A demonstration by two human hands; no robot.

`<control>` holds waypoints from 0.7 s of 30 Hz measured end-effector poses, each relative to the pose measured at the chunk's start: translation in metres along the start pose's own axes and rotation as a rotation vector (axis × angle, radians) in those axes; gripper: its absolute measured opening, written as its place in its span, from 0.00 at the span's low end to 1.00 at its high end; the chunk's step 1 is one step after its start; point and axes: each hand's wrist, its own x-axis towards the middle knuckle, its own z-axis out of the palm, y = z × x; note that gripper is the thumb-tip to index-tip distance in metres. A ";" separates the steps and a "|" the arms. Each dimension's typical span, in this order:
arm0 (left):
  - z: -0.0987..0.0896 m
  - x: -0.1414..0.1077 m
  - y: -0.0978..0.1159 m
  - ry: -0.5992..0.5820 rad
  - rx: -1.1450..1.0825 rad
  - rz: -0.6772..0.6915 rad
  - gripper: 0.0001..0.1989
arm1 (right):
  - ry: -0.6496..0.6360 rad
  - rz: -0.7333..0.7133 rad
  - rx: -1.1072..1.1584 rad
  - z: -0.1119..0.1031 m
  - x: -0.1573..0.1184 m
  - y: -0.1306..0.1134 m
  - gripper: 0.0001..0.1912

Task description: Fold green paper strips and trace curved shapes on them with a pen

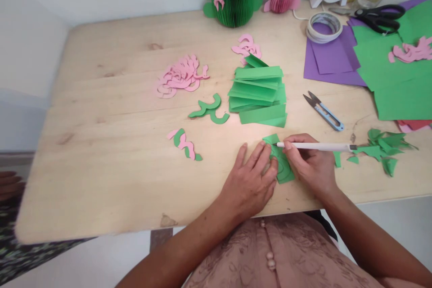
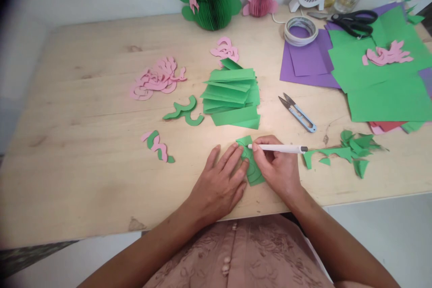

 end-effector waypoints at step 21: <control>0.001 0.000 0.000 -0.010 -0.004 -0.002 0.20 | -0.009 0.004 -0.037 -0.004 0.002 -0.006 0.09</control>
